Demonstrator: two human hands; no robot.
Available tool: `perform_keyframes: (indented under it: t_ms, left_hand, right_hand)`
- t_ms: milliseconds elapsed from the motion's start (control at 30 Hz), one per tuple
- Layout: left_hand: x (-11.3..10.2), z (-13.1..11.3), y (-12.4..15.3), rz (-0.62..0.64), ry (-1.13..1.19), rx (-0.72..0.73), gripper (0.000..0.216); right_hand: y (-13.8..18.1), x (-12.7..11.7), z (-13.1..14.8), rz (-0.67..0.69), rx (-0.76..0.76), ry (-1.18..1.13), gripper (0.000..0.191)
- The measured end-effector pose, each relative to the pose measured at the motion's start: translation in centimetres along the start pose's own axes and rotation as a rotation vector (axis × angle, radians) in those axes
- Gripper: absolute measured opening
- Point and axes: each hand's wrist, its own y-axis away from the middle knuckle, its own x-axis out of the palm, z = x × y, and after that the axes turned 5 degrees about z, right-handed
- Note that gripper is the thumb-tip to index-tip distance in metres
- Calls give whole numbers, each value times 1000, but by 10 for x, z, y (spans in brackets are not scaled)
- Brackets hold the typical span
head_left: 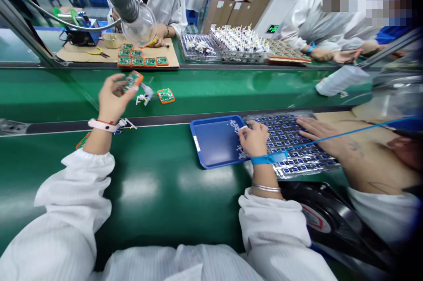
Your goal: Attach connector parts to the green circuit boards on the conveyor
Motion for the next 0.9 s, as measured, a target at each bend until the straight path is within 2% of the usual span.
perform_keyframes:
  t_ms: [33,100,200,267,333,400,500,567,633,733,833,900]
  left_hand:
    - [-8,13,-11,-98,-120,-4,69]
    - [-24,41,-26,-143,-331,-62,70]
    - [-41,73,-31,48,-594,-199,67]
    - [-41,79,-30,132,-755,-270,61]
    - [-25,68,-28,123,-854,-245,49]
    - [5,47,-26,139,-858,-140,40]
    - [64,13,-26,302,-818,-110,51]
    - [98,-2,-29,333,-823,-154,62]
    - [117,-7,-34,320,-833,-220,65]
    - [118,-1,-45,289,-838,-290,56]
    - [98,9,-51,273,-790,-322,59]
    - [82,12,-45,266,-682,-323,62]
  right_hand:
    - [-1,1,-1,10,7,-3,16]
    - [-2,1,-4,46,20,-6,18]
    - [-4,2,-10,78,23,-10,20]
    - [-3,3,-11,64,15,-13,18]
    - [-2,3,-10,49,6,-7,16]
    - [-1,2,-7,55,7,27,17]
    - [1,-2,0,103,34,108,20]
    - [2,-4,5,126,47,134,22]
    - [3,-7,9,131,51,134,21]
    - [2,-11,11,114,70,92,19]
    - [-2,-20,14,23,65,-57,17]
    - [-5,-28,24,-70,36,-227,15]
